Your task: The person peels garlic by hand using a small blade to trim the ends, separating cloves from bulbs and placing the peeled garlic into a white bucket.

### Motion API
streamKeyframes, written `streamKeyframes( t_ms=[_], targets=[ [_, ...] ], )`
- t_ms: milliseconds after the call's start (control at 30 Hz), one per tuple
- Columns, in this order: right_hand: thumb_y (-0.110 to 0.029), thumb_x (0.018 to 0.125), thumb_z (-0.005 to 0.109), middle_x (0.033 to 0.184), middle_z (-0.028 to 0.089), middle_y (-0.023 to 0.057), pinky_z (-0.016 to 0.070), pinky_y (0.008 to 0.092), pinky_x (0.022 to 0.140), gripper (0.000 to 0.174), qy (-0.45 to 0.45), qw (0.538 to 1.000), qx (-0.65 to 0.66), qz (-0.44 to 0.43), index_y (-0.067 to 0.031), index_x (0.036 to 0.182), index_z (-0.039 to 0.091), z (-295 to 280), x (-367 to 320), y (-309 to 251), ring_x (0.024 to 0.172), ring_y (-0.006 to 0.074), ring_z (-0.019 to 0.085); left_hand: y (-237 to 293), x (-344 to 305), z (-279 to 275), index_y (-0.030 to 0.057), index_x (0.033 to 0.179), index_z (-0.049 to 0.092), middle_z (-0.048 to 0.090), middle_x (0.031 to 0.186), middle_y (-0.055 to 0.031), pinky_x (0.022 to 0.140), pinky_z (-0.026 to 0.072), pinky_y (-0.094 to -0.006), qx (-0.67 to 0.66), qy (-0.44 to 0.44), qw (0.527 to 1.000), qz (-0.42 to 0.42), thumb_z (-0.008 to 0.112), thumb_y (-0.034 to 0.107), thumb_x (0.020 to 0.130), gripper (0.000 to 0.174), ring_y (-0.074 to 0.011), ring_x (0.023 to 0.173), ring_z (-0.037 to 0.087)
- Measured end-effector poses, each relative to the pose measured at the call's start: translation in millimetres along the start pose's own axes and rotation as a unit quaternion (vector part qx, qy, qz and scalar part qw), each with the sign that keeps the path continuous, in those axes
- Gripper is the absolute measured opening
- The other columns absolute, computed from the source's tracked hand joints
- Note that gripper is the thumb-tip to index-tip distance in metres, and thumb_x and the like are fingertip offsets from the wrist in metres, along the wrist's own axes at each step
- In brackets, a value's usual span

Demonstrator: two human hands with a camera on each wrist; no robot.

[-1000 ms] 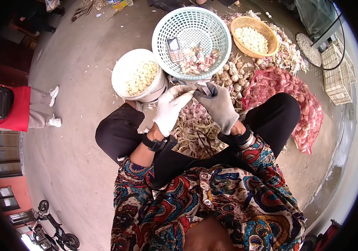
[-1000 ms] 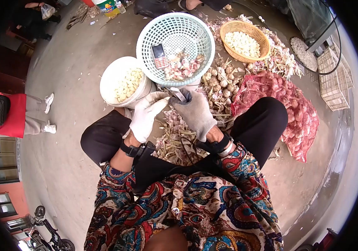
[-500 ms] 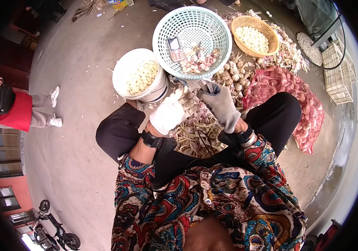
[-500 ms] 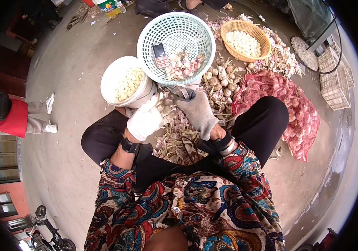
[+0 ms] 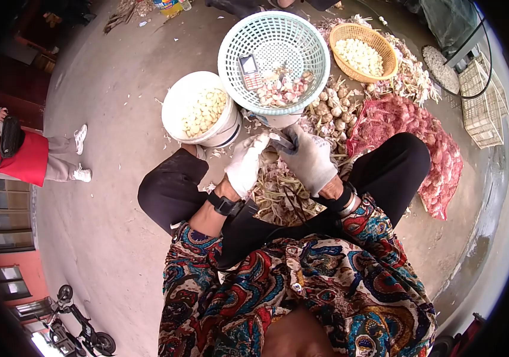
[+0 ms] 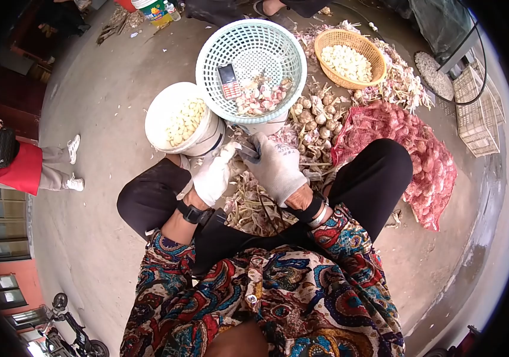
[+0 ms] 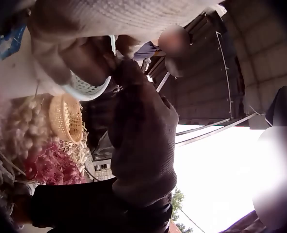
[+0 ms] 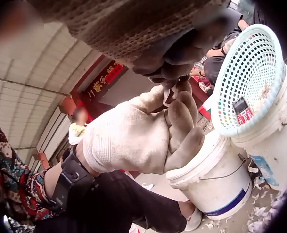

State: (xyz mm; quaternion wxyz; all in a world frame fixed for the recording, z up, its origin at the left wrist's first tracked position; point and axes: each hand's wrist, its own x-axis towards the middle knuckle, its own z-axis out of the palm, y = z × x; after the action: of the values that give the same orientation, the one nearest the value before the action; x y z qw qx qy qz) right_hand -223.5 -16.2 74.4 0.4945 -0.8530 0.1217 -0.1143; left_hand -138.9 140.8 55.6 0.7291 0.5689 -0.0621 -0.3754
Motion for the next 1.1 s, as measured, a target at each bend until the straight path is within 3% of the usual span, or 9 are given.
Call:
streamKeyframes(
  t_ms=[267, 367, 400, 567, 733, 833, 933, 967, 1100],
  targets=[
    [-0.021, 0.088, 0.076, 0.075, 0.065, 0.0082, 0.0534, 0.0331, 0.06, 0.026, -0.011, 0.992, -0.127, -0.023, -0.0059, 0.095, 0.057, 0.6, -3.7, -1.5, 0.066, 0.0226, 0.067, -10.4, -0.5, 6.3, 0.0012, 0.113, 0.067, 0.065, 0.084, -0.001, 0.063, 0.0458, -0.0239, 0.015, 0.078, 0.995, 0.061, 0.065, 0.032, 0.101, 0.033, -0.0073, 0.065, 0.054],
    [-0.027, 0.09, 0.074, 0.085, 0.069, 0.0088, 0.0538, 0.0354, 0.07, 0.029, -0.106, 0.994, -0.021, 0.012, -0.0078, 0.102, 0.057, -7.1, -6.6, -14.0, 0.081, 0.0267, 0.07, -18.8, 9.2, -3.4, 0.0055, 0.12, 0.066, 0.067, 0.099, -0.0003, 0.07, 0.0499, -0.0299, 0.012, 0.075, 0.986, 0.151, 0.063, 0.034, 0.102, 0.034, -0.0105, 0.081, 0.059],
    [-0.029, 0.09, 0.073, 0.085, 0.069, 0.0091, 0.0538, 0.0366, 0.07, 0.029, -0.131, 0.99, -0.051, 0.003, -0.0079, 0.102, 0.057, -10.6, -7.7, -15.3, 0.081, 0.0272, 0.07, -1.2, 25.0, -22.9, 0.0078, 0.119, 0.065, 0.068, 0.102, 0.0002, 0.08, 0.0525, -0.0359, -0.117, 0.099, 0.987, -0.039, 0.059, 0.037, 0.103, 0.034, -0.0132, 0.09, 0.061],
    [-0.033, 0.089, 0.075, 0.078, 0.065, 0.0057, 0.0528, 0.0339, 0.067, 0.03, -0.178, 0.979, -0.1, 0.013, -0.0087, 0.1, 0.061, -9.6, -12.7, -13.6, 0.071, 0.0213, 0.066, 48.1, 83.5, -88.8, 0.0058, 0.141, 0.049, 0.055, 0.144, -0.0081, 0.117, 0.0373, -0.0472, -0.386, 0.151, 0.91, 0.031, 0.034, 0.04, 0.109, 0.049, -0.0246, 0.138, 0.047],
    [-0.032, 0.091, 0.073, 0.078, 0.067, 0.0051, 0.0528, 0.0343, 0.065, 0.027, -0.195, 0.978, -0.078, 0.021, -0.0105, 0.103, 0.062, -10.2, -13.7, -7.8, 0.071, 0.0203, 0.067, 30.6, 131.8, -29.6, 0.0019, 0.127, 0.066, 0.073, 0.112, -0.0084, 0.083, 0.0535, -0.0303, 0.202, 0.102, 0.971, 0.071, 0.061, 0.023, 0.099, 0.035, -0.0163, 0.088, 0.069],
    [-0.029, 0.09, 0.073, 0.078, 0.067, 0.0064, 0.0523, 0.0353, 0.063, 0.026, -0.189, 0.976, -0.107, 0.016, -0.0097, 0.101, 0.06, -19.8, -12.4, -10.7, 0.071, 0.0235, 0.067, 2.4, 182.7, -20.5, 0.004, 0.132, 0.064, 0.072, 0.119, -0.0175, 0.091, 0.0527, -0.0372, 0.592, 0.097, 0.776, 0.197, 0.058, 0.023, 0.096, 0.041, -0.0294, 0.104, 0.07],
    [-0.026, 0.087, 0.076, 0.075, 0.066, 0.0099, 0.0527, 0.0381, 0.064, 0.026, -0.16, 0.984, -0.074, -0.008, -0.0093, 0.099, 0.059, -32.1, -14.7, -13.3, 0.07, 0.0266, 0.068, 18.6, 194.2, 24.5, 0.0175, 0.135, 0.061, 0.068, 0.122, -0.0189, 0.094, 0.0515, -0.0453, 0.606, 0.094, 0.789, 0.038, 0.052, 0.033, 0.097, 0.043, -0.0362, 0.112, 0.065],
    [-0.025, 0.086, 0.077, 0.075, 0.066, 0.0095, 0.053, 0.039, 0.064, 0.027, -0.142, 0.982, -0.116, -0.035, -0.0087, 0.099, 0.06, -32.5, -14.3, -11.0, 0.07, 0.0267, 0.068, 0.8, 213.4, 11.5, 0.0175, 0.134, 0.061, 0.067, 0.122, -0.018, 0.091, 0.0529, -0.0472, 0.707, 0.111, 0.691, 0.101, 0.053, 0.036, 0.097, 0.042, -0.0358, 0.111, 0.066],
    [-0.018, 0.087, 0.079, 0.085, 0.068, 0.0106, 0.0536, 0.0319, 0.068, 0.028, -0.116, 0.993, 0.024, -0.019, -0.0052, 0.105, 0.061, -25.9, -25.1, 4.5, 0.074, 0.0198, 0.067, 0.5, 230.4, 11.7, 0.0173, 0.13, 0.06, 0.062, 0.13, -0.0157, 0.09, 0.0534, -0.0483, 0.725, 0.169, 0.665, 0.06, 0.053, 0.034, 0.096, 0.038, -0.0368, 0.11, 0.065]
  ],
)
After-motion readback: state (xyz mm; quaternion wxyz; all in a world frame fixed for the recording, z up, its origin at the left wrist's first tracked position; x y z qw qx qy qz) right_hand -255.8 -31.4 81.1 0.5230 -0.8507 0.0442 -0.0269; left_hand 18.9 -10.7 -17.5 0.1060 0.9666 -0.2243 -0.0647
